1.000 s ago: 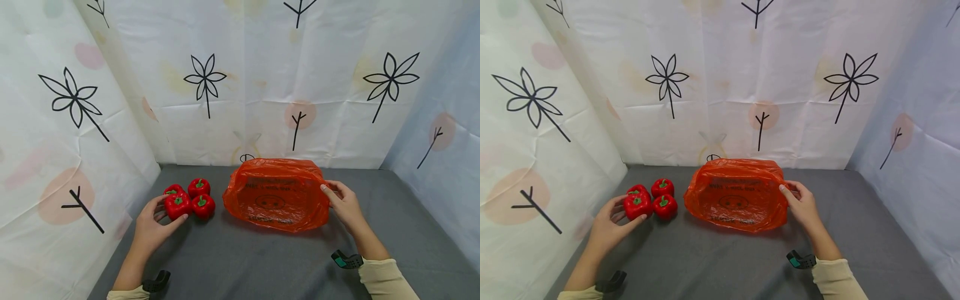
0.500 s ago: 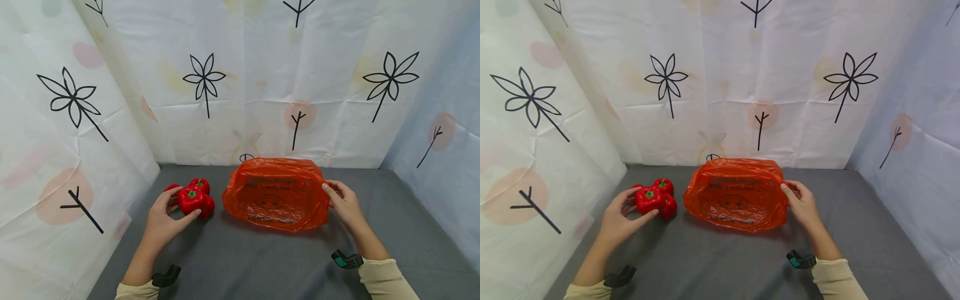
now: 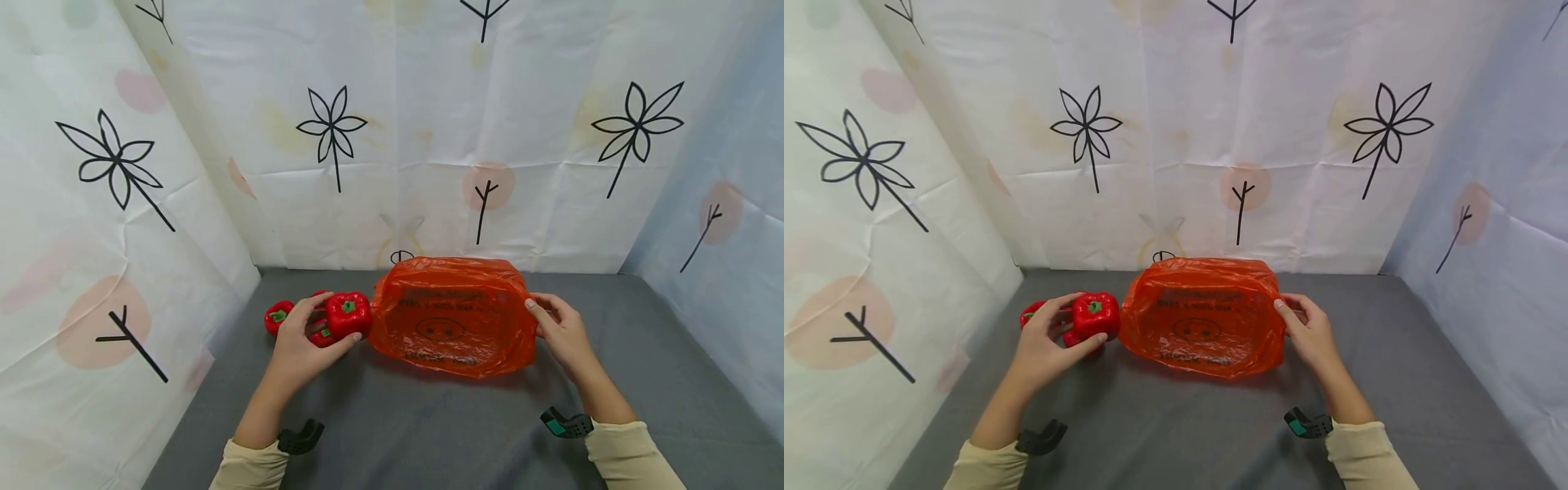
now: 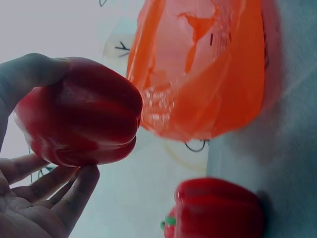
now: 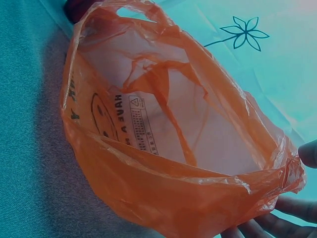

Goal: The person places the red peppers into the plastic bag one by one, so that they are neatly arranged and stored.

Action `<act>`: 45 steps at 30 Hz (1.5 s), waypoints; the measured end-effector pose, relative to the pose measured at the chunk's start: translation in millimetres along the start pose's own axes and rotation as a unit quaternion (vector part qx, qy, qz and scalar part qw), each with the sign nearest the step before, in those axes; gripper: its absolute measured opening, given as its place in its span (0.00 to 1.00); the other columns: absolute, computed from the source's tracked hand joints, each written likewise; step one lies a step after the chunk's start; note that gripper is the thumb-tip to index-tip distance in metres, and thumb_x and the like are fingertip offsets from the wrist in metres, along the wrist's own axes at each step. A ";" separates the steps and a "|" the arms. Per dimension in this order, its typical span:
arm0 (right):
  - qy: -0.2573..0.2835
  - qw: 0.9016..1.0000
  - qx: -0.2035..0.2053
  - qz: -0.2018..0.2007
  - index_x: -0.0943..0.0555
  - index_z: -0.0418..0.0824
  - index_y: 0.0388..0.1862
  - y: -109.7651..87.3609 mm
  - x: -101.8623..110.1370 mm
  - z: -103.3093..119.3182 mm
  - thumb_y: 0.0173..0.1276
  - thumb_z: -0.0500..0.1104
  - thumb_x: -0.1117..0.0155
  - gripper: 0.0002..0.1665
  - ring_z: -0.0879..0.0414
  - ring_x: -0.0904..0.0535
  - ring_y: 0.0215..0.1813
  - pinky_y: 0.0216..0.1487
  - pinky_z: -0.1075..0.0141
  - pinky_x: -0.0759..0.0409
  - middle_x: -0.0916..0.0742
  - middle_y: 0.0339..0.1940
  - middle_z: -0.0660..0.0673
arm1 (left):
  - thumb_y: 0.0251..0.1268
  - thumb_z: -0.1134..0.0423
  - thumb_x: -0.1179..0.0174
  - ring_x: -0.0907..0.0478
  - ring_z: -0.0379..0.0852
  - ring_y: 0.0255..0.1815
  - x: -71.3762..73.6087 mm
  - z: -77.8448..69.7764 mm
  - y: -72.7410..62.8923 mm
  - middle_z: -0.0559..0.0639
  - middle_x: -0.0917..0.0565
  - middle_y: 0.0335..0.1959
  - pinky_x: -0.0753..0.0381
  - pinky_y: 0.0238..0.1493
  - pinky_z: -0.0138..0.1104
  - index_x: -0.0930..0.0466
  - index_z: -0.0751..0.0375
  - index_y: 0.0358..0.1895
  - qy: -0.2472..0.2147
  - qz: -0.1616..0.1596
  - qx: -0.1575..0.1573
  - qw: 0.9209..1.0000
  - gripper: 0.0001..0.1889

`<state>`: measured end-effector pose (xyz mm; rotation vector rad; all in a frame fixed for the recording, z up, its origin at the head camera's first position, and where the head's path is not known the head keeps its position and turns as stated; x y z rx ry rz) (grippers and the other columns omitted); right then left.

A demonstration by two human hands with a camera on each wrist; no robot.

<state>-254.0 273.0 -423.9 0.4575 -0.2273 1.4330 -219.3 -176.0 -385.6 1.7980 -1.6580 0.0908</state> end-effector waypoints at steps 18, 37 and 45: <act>0.031 0.999 0.014 0.003 0.28 0.34 0.76 0.5 2.0 3.1 0.86 0.53 0.46 0.32 0.79 0.20 0.49 0.45 0.79 0.15 0.20 0.70 0.31 | 0.56 0.53 0.18 0.17 0.45 0.61 -63.9 -23.7 16.1 0.46 0.19 0.63 0.11 0.59 0.43 0.25 0.50 0.71 -0.061 0.074 -0.033 0.995 0.39; 0.036 0.999 0.012 0.001 0.28 0.34 0.75 0.8 1.9 2.2 0.86 0.53 0.46 0.31 0.79 0.20 0.49 0.46 0.79 0.16 0.20 0.70 0.32 | 0.59 0.50 0.21 0.18 0.50 0.61 -161.2 -36.4 27.2 0.51 0.22 0.65 0.12 0.61 0.44 0.29 0.57 0.74 -0.069 0.198 0.020 0.978 0.41; 0.032 0.999 0.012 -0.001 0.27 0.34 0.75 0.3 2.8 1.9 0.86 0.53 0.45 0.31 0.79 0.20 0.49 0.46 0.79 0.16 0.19 0.70 0.32 | 0.60 0.49 0.22 0.20 0.51 0.61 -185.3 -32.9 39.5 0.55 0.23 0.67 0.13 0.62 0.45 0.31 0.59 0.75 -0.048 0.205 0.052 0.976 0.43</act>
Point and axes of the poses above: each hand's wrist, its own y-axis towards the middle knuckle, its own x-axis out of the back of the hand, z = x × y, the point moved 4 cm from there along y, towards the middle knuckle
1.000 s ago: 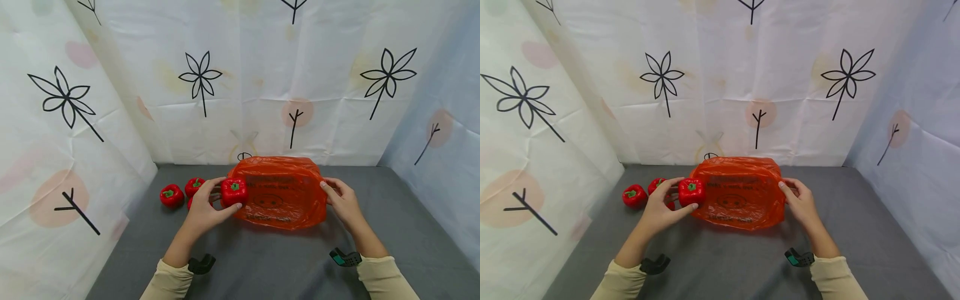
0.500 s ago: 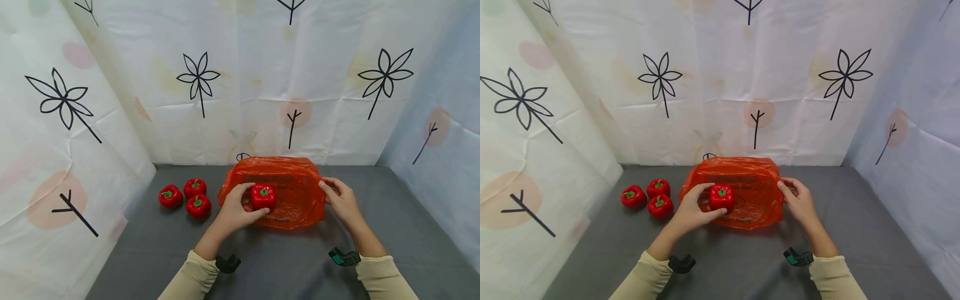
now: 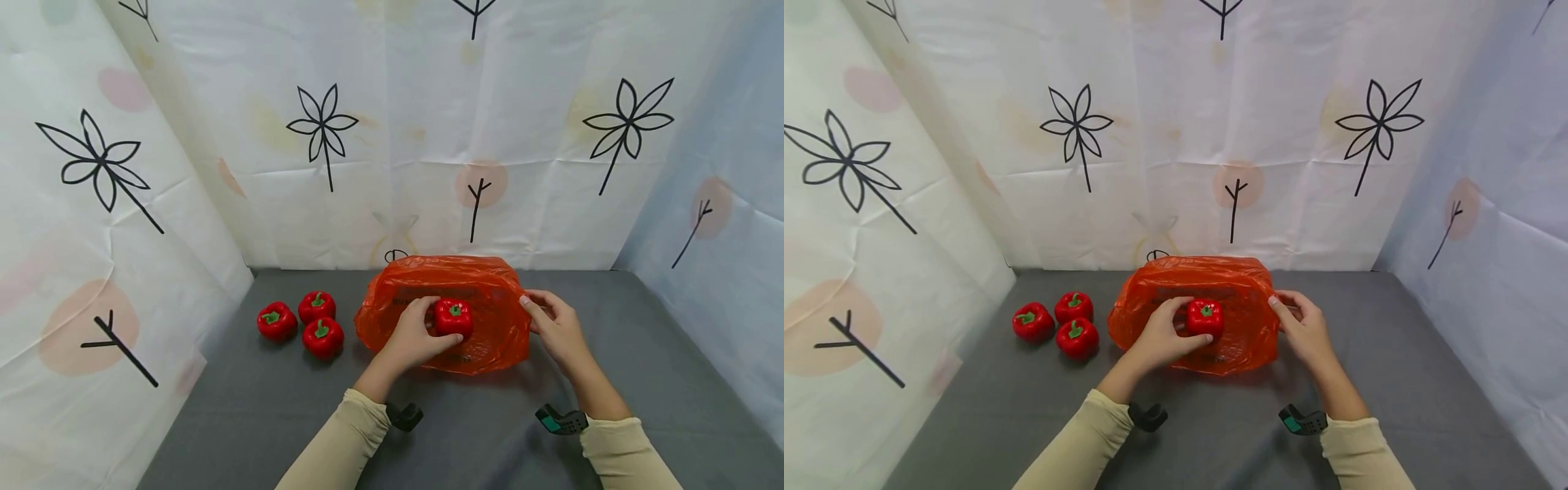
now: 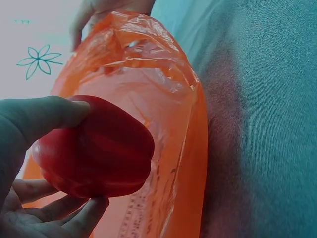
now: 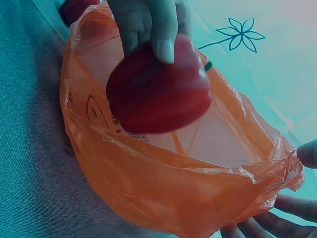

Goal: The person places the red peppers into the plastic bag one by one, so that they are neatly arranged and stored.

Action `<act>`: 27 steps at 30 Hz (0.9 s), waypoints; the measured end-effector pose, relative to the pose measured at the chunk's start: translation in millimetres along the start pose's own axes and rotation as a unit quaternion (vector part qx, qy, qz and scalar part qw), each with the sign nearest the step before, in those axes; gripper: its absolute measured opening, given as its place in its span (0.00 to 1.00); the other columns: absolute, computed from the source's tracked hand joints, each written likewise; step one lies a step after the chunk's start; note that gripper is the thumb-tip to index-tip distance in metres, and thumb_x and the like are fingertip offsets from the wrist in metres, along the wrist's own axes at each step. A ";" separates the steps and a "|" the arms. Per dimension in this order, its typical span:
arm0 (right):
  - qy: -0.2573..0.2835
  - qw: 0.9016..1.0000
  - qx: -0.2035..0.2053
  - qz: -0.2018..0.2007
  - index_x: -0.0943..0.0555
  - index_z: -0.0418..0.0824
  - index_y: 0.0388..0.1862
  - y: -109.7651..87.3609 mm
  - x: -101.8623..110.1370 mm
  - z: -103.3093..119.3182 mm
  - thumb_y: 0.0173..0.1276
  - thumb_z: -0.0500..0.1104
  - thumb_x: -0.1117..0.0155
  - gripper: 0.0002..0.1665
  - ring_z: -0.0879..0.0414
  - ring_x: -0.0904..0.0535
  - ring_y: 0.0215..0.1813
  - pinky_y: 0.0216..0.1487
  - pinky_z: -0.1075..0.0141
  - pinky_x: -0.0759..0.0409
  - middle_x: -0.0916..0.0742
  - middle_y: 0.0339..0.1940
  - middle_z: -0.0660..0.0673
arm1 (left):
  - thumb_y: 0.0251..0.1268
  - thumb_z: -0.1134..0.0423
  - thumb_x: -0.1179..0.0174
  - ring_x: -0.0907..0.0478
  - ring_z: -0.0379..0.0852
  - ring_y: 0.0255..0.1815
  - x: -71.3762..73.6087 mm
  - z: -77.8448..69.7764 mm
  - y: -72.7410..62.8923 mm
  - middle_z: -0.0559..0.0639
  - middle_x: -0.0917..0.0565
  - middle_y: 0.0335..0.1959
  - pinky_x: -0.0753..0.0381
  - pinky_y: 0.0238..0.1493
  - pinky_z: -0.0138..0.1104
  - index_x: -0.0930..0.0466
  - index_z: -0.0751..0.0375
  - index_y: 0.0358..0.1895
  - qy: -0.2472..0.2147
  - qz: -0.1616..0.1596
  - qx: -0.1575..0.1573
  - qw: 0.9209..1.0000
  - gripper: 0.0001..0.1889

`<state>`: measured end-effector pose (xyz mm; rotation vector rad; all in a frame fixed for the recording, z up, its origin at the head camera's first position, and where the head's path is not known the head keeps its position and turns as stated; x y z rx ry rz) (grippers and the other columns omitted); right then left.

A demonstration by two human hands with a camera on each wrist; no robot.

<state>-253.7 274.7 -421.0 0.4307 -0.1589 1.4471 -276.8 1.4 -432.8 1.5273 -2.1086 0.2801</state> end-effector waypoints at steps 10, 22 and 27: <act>0.002 1.000 -0.001 -0.001 0.27 0.33 0.75 0.9 1.1 2.1 0.86 0.53 0.45 0.31 0.79 0.20 0.49 0.46 0.79 0.15 0.20 0.69 0.31 | 0.62 0.52 0.23 0.25 0.56 0.69 -21.6 2.7 26.2 0.59 0.24 0.69 0.16 0.67 0.49 0.33 0.62 0.76 -0.003 0.002 0.026 1.000 0.43; 0.004 1.000 -0.005 0.002 0.27 0.33 0.75 1.6 1.2 1.2 0.85 0.53 0.45 0.31 0.78 0.20 0.49 0.46 0.79 0.15 0.20 0.70 0.32 | 0.63 0.56 0.24 0.22 0.59 0.68 -41.8 2.5 47.1 0.62 0.20 0.66 0.17 0.68 0.52 0.31 0.67 0.75 -0.003 -0.027 0.046 0.999 0.41; 0.005 1.000 -0.007 0.001 0.26 0.33 0.74 1.2 0.9 0.5 0.85 0.53 0.45 0.31 0.78 0.19 0.48 0.46 0.79 0.15 0.19 0.69 0.32 | 0.62 0.58 0.23 0.20 0.56 0.64 -45.3 3.0 50.6 0.59 0.18 0.63 0.17 0.67 0.51 0.28 0.63 0.71 -0.015 -0.030 0.052 0.998 0.36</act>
Point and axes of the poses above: each hand's wrist, its own y-axis towards the middle knuckle, its own x-axis out of the back of the hand, z = x × y, the point moved 4 cm from there along y, towards the middle knuckle
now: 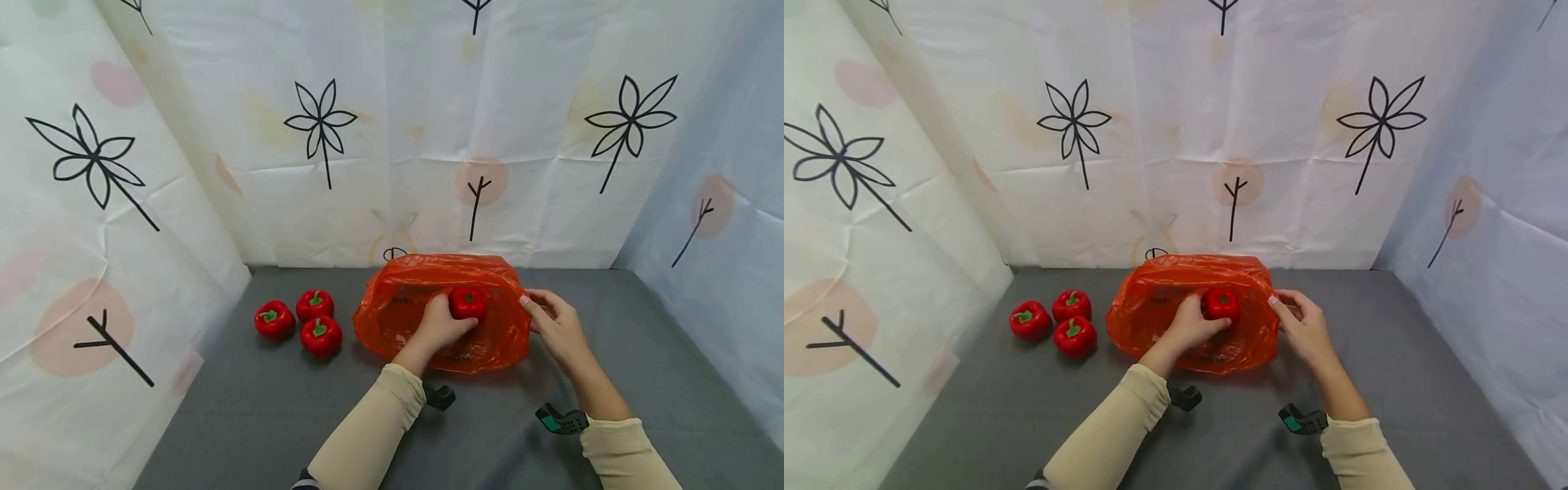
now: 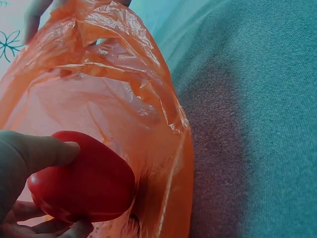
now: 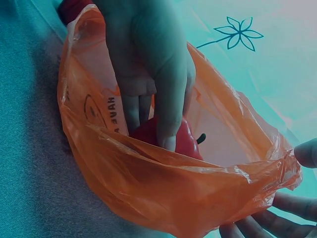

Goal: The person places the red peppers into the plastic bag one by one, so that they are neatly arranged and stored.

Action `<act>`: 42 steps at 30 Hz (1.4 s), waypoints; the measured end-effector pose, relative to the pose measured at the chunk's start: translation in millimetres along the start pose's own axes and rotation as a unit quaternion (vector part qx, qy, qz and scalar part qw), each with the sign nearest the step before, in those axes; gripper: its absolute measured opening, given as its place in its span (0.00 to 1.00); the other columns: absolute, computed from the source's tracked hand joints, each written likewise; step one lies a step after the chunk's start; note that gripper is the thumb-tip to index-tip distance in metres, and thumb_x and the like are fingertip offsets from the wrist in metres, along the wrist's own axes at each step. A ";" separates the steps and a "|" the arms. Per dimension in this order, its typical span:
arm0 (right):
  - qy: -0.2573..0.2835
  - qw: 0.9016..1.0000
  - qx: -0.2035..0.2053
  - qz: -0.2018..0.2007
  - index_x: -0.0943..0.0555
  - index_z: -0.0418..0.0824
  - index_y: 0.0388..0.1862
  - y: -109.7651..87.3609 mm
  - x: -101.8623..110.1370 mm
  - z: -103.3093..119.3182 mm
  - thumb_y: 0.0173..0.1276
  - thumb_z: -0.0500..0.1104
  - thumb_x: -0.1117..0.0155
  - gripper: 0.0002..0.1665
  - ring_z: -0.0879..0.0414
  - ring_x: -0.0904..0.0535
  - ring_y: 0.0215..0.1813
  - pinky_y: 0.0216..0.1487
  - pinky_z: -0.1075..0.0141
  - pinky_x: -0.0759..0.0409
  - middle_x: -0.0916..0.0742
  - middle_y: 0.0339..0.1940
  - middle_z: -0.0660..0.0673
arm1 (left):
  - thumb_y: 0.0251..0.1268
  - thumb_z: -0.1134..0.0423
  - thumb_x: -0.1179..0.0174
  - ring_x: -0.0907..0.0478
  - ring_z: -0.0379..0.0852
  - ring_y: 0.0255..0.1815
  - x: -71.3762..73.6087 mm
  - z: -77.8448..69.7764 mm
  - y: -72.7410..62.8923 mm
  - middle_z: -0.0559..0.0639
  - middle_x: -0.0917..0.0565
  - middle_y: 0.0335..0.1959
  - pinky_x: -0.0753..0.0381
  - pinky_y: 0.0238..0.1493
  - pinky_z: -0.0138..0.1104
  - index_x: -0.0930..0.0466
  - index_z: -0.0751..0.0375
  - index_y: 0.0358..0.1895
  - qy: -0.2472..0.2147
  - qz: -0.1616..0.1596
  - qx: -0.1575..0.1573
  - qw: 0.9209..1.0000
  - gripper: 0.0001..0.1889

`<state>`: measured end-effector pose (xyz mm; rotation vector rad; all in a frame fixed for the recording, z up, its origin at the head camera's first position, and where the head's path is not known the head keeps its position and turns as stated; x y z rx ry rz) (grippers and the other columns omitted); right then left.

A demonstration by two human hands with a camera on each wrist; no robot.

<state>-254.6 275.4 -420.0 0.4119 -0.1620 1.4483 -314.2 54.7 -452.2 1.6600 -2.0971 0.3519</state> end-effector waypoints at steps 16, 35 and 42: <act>-0.008 1.000 -0.008 0.007 0.26 0.34 0.74 -2.1 -0.6 -3.0 0.85 0.52 0.45 0.30 0.77 0.19 0.48 0.47 0.78 0.15 0.19 0.68 0.31 | 0.64 0.56 0.24 0.19 0.54 0.61 -10.3 0.6 7.6 0.57 0.18 0.60 0.16 0.67 0.48 0.27 0.60 0.67 -0.002 0.004 0.019 1.000 0.32; -0.004 1.000 0.001 0.011 0.25 0.32 0.73 -1.2 -0.5 1.4 0.85 0.52 0.44 0.30 0.76 0.18 0.48 0.47 0.77 0.15 0.18 0.67 0.30 | 0.64 0.57 0.24 0.22 0.57 0.68 -16.6 2.8 8.9 0.58 0.21 0.66 0.20 0.71 0.52 0.33 0.56 0.72 -0.024 0.000 0.007 1.000 0.37; -0.006 1.000 -0.003 0.010 0.25 0.32 0.72 -1.5 -0.2 2.3 0.85 0.53 0.44 0.30 0.77 0.18 0.47 0.47 0.77 0.15 0.19 0.67 0.29 | 0.63 0.56 0.24 0.21 0.58 0.66 -19.6 2.9 9.7 0.60 0.19 0.63 0.18 0.69 0.51 0.31 0.60 0.70 -0.011 -0.010 0.002 1.000 0.36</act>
Point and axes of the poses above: each hand's wrist, its own y-axis towards the middle knuckle, its own x-axis out of the back of the hand, z = x × y, the point moved 4 cm from there along y, towards the middle knuckle
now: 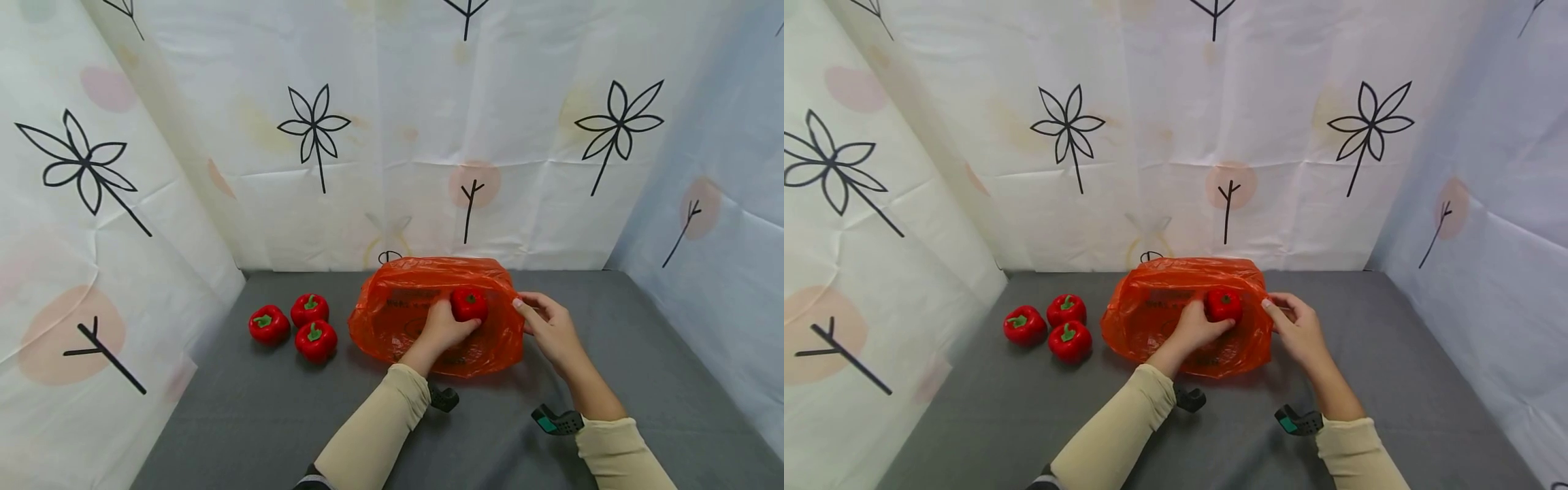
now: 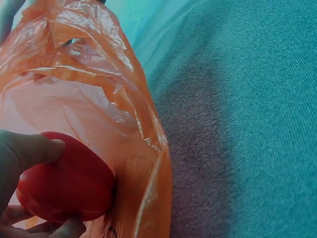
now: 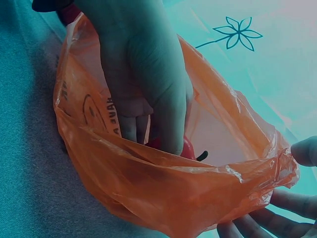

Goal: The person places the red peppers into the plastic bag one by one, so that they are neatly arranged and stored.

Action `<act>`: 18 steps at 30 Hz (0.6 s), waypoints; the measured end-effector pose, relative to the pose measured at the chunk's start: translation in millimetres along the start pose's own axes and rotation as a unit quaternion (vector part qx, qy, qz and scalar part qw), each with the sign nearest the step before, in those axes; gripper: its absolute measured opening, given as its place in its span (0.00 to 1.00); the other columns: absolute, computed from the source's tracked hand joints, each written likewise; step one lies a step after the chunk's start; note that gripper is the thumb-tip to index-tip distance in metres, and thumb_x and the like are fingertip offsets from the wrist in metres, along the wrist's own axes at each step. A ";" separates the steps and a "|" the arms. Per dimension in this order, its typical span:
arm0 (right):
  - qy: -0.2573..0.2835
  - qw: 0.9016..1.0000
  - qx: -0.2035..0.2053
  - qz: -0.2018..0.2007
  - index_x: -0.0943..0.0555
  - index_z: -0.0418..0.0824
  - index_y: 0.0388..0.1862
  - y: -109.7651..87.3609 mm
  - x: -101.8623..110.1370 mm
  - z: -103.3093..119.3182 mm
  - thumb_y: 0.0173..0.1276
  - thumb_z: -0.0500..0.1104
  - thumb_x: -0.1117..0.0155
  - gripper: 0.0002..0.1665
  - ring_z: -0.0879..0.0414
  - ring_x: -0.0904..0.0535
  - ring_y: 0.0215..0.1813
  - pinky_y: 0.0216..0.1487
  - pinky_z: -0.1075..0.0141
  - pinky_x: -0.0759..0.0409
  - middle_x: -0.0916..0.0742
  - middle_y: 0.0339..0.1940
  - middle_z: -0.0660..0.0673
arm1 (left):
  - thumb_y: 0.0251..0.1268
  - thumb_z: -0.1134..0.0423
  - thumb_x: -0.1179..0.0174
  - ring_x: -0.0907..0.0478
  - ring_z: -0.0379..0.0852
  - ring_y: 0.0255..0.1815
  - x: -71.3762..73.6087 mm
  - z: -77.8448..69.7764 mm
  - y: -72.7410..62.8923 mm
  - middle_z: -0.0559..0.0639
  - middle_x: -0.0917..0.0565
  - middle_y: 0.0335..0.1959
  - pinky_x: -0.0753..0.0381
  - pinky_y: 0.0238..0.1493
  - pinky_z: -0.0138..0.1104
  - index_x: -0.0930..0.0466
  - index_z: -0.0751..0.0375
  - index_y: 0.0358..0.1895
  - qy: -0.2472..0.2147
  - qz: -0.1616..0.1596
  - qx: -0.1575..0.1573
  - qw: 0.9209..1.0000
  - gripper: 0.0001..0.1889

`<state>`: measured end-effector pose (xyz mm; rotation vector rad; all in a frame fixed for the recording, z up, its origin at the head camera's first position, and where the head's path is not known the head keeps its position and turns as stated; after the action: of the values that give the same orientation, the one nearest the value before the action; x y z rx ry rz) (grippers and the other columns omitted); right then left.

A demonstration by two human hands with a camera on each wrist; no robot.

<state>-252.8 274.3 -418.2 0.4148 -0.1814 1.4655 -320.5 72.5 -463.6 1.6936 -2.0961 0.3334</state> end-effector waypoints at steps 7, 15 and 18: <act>-0.001 1.000 -0.001 0.001 0.25 0.32 0.73 -0.1 -0.4 -0.6 0.85 0.53 0.44 0.30 0.77 0.18 0.47 0.47 0.77 0.15 0.19 0.67 0.29 | 0.62 0.57 0.23 0.22 0.58 0.68 -2.9 0.3 -1.3 0.60 0.20 0.65 0.20 0.72 0.52 0.33 0.58 0.72 -0.010 0.004 0.001 1.000 0.38; -0.001 1.000 0.000 0.006 0.25 0.33 0.73 -0.1 -1.4 -2.1 0.85 0.52 0.45 0.30 0.77 0.18 0.48 0.47 0.77 0.14 0.19 0.68 0.29 | 0.60 0.57 0.22 0.22 0.59 0.70 -1.3 3.4 -2.2 0.61 0.20 0.67 0.22 0.73 0.53 0.34 0.60 0.74 -0.017 0.010 0.000 1.000 0.42; -0.001 1.000 0.000 0.005 0.25 0.33 0.73 0.0 -1.3 -1.8 0.85 0.53 0.44 0.30 0.77 0.19 0.48 0.47 0.77 0.15 0.19 0.68 0.30 | 0.60 0.56 0.22 0.24 0.60 0.71 3.0 3.9 -5.0 0.61 0.21 0.68 0.22 0.74 0.53 0.35 0.61 0.76 -0.014 0.014 -0.001 1.000 0.43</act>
<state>-253.2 273.8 -420.3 0.4161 -0.1842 1.4753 -316.8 67.0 -466.1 1.6774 -2.1413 0.3174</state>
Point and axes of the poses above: each hand's wrist, its own y-axis towards the middle knuckle, its own x-axis out of the back of the hand, z = x × y, the point moved 4 cm from there along y, towards the middle knuckle
